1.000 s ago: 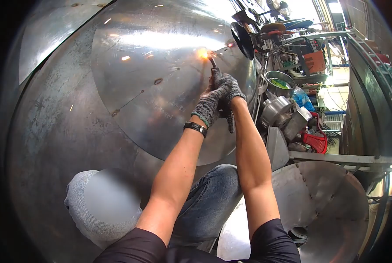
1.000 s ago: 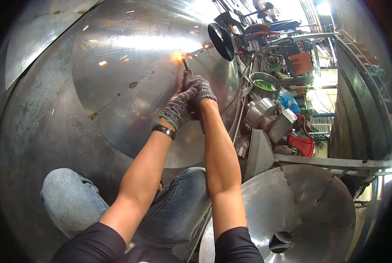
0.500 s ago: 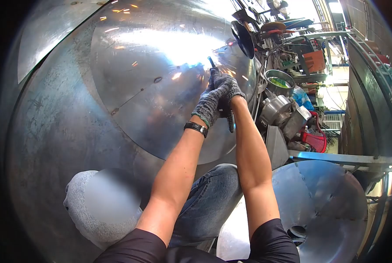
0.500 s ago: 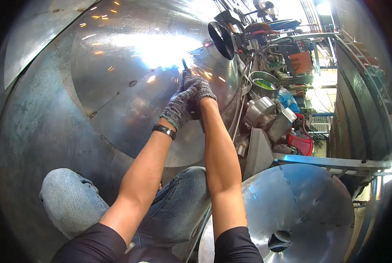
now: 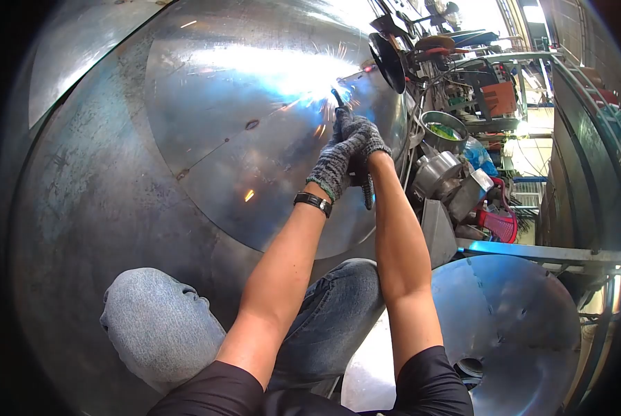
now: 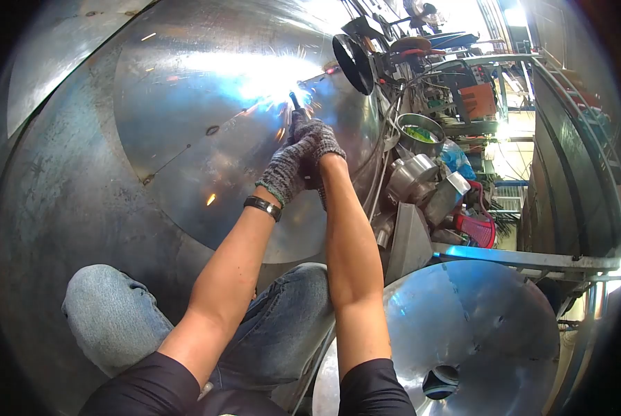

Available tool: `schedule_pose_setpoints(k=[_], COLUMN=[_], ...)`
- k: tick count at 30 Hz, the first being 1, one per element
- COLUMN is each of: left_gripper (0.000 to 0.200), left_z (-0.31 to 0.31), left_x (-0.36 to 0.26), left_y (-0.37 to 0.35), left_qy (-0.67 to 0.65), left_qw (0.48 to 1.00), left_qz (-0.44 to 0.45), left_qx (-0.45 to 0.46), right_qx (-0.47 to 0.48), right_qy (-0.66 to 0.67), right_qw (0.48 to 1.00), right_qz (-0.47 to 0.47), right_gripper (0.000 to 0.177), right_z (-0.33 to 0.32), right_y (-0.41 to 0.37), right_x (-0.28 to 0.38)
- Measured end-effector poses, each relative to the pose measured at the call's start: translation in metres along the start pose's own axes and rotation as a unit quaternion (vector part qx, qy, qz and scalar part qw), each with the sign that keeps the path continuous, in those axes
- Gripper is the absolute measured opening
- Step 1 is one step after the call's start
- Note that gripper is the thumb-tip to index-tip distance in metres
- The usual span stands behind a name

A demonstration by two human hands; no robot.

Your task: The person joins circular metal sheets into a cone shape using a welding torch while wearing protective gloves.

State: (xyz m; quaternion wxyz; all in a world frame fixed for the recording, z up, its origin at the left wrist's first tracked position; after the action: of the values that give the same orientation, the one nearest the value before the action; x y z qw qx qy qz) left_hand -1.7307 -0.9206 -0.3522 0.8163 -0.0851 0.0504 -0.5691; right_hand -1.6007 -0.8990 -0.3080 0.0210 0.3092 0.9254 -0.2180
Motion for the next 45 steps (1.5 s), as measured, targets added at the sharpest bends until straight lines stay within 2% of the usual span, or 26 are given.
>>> schedule_pose_setpoints(k=[1,3,6,9,12,13,15,17,18,20,22,25,27,29,31,32,34,36,38,40,42,45], left_gripper=[0.051,0.052,0.053,0.054,0.056,0.055,0.055,0.054,0.054,0.052,0.052,0.052,0.053,0.053,0.054,0.054,0.055,0.054,0.054,0.055,0.056,0.056], left_z=[0.0,0.002,0.003,0.006,-0.006,-0.001,0.002,0.001,0.002,0.003,-0.003,-0.005,-0.001,0.004,0.005,0.006,0.003,0.003,0.004,0.009,0.011,0.01], left_x=[0.0,0.0,-0.004,-0.007,0.001,-0.002,-0.004,-0.001,-0.002,-0.005,-0.001,0.002,0.001,-0.003,-0.004,-0.004,-0.001,0.002,-0.003,-0.006,-0.007,-0.008], left_y=[0.001,0.002,-0.003,-0.012,0.002,-0.002,-0.004,-0.001,-0.003,-0.005,0.004,0.007,0.004,-0.003,-0.004,-0.004,0.0,0.003,0.003,-0.001,-0.004,-0.005], left_qy=[0.004,-0.004,0.004,0.022,0.034,0.028,0.022,0.015,0.014,0.035,0.04,0.031,0.017,0.011,0.018,0.025,0.019,0.009,0.011,0.011,0.022,0.034], left_qw=[1.0,1.0,1.0,1.0,0.999,0.999,0.999,1.0,1.0,0.999,0.999,0.999,0.998,0.999,0.999,0.999,0.998,0.999,1.0,0.997,0.997,0.997], left_qz=[-0.006,-0.002,0.001,-0.004,-0.015,-0.018,-0.021,0.023,0.023,0.021,0.022,0.034,0.044,0.03,0.03,0.029,0.054,0.042,0.007,-0.016,-0.018,-0.02], left_qx=[-0.006,-0.011,-0.013,-0.008,-0.012,-0.011,-0.011,0.014,0.013,0.016,0.01,0.021,0.037,0.007,-0.003,-0.012,0.008,-0.013,-0.017,-0.069,-0.067,-0.063], right_qx=[0.0,0.031,-0.004,0.006,0.02,0.016,0.005,-0.006,-0.009,-0.013,0.027,-0.023,-0.017,-0.011,0.009,0.009,-0.015,-0.007,-0.008,-0.019,-0.031,0.014], right_qy=[0.0,0.179,0.156,0.119,0.162,0.116,0.109,0.103,0.077,0.052,0.114,0.132,0.106,0.081,0.137,0.136,0.044,0.066,0.146,0.158,0.168,0.196], right_qw=[1.0,0.974,0.978,0.986,0.975,0.986,0.988,0.99,0.995,0.998,0.986,0.985,0.99,0.994,0.981,0.981,0.998,0.996,0.983,0.98,0.978,0.975], right_qz=[0.0,0.132,0.137,0.114,0.149,0.12,0.106,0.094,0.069,0.044,0.12,0.105,0.09,0.075,0.138,0.139,0.039,0.052,0.112,0.118,0.123,0.107], right_gripper=[0.074,0.078,0.076,0.074,0.072,0.07,0.069,0.069,0.07,0.072,0.073,0.074,0.074,0.073,0.073,0.073,0.073,0.072,0.072,0.072,0.072,0.072], right_z=[-0.012,-0.033,-0.03,-0.025,-0.029,-0.029,-0.028,-0.014,0.004,0.002,-0.03,-0.018,-0.015,-0.016,-0.032,-0.024,0.002,-0.002,-0.027,-0.023,-0.022,-0.021], right_y=[-0.012,-0.032,-0.029,-0.024,-0.032,-0.031,-0.03,-0.019,0.0,0.0,-0.03,-0.024,-0.02,-0.019,-0.035,-0.028,-0.001,-0.004,-0.032,-0.027,-0.026,-0.024], right_x=[0.014,0.035,0.032,0.028,0.033,0.034,0.034,0.019,-0.001,0.0,0.032,0.026,0.022,0.021,0.038,0.028,-0.001,0.003,0.029,0.025,0.022,0.022])
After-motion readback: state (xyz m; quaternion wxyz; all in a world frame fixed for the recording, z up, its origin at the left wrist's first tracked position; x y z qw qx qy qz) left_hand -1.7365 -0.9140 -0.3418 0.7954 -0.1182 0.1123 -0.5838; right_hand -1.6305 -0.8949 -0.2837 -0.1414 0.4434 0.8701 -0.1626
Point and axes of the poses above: each hand's wrist, its own y-axis towards the middle knuckle, its own z-axis out of the palm, x = y × z, the point moved 1 cm from there along y, towards the middle knuckle, and after that the axes turned 4 degrees about x, right-handed, at the moved point
